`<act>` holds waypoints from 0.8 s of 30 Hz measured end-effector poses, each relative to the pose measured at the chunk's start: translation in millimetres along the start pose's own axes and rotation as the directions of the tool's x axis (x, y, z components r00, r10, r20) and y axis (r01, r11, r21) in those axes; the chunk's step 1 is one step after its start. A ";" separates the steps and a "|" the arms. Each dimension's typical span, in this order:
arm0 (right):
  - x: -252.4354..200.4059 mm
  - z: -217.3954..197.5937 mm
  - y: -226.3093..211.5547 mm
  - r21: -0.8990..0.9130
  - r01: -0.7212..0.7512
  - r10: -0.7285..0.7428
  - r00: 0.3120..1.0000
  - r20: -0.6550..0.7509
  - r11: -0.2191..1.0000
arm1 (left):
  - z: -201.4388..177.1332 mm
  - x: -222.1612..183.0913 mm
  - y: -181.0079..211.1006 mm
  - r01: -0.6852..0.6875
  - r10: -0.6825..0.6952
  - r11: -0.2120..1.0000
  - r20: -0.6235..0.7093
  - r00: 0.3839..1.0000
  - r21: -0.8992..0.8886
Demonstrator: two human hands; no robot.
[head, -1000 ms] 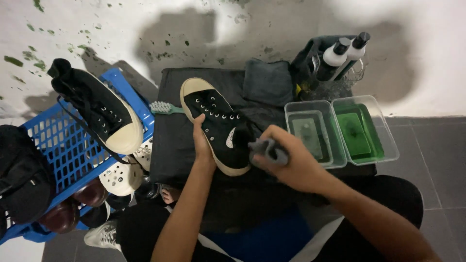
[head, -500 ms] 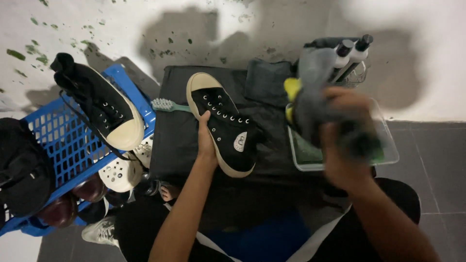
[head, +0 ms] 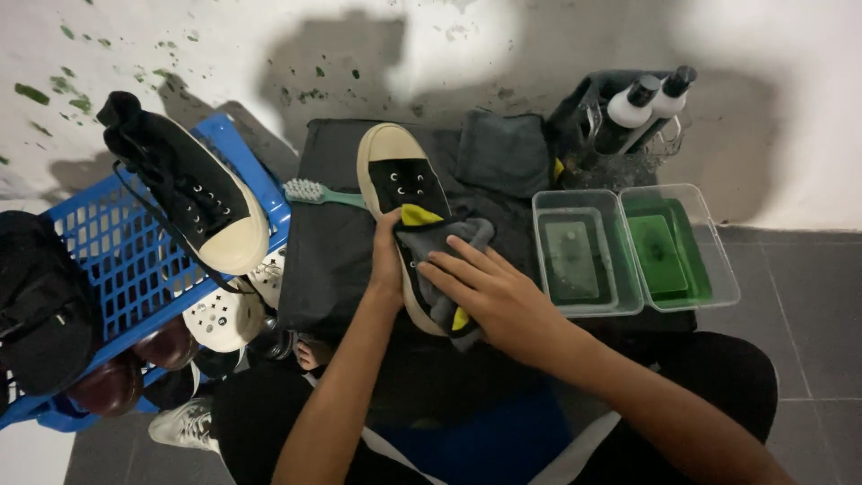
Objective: Cleaning a black and white sneaker by scrubbing it with a brush and wiping it with a cloth.
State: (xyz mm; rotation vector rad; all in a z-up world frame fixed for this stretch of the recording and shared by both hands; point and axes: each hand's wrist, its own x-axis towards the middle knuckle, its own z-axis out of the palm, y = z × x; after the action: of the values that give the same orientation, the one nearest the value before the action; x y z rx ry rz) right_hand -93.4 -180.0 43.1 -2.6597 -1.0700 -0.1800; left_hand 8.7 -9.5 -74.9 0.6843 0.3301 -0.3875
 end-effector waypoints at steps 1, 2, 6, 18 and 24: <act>2.5 -3.3 -1.9 0.000 0.002 -0.002 1.000 0.002 1.000 | -5.8 5.3 -0.7 -0.001 0.001 1.000 -0.001 1.000 -0.003; 4.1 -6.6 -3.7 0.010 0.000 0.000 1.000 0.025 1.000 | -11.4 10.6 -2.4 -0.009 0.008 0.999 0.006 1.000 0.031; 0.0 0.0 -4.4 -0.052 0.011 -0.005 0.994 0.113 0.999 | -17.1 14.8 4.4 -0.029 0.028 0.997 0.012 1.000 0.070; -6.7 -95.9 13.3 0.611 -0.351 0.563 0.804 -0.192 0.709 | 32.3 -25.6 29.3 0.151 -0.147 0.988 -0.115 0.982 0.023; 46.4 -132.4 -21.2 0.962 -0.244 0.975 0.213 -0.068 0.121 | 37.0 -33.6 31.7 0.085 -0.101 0.992 -0.169 0.980 -0.098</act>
State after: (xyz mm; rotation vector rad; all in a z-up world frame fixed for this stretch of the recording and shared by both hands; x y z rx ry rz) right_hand -76.7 -173.3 183.9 -1.5082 0.5271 -0.3921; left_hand -0.5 -3.7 -16.7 0.6170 0.5438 -0.4003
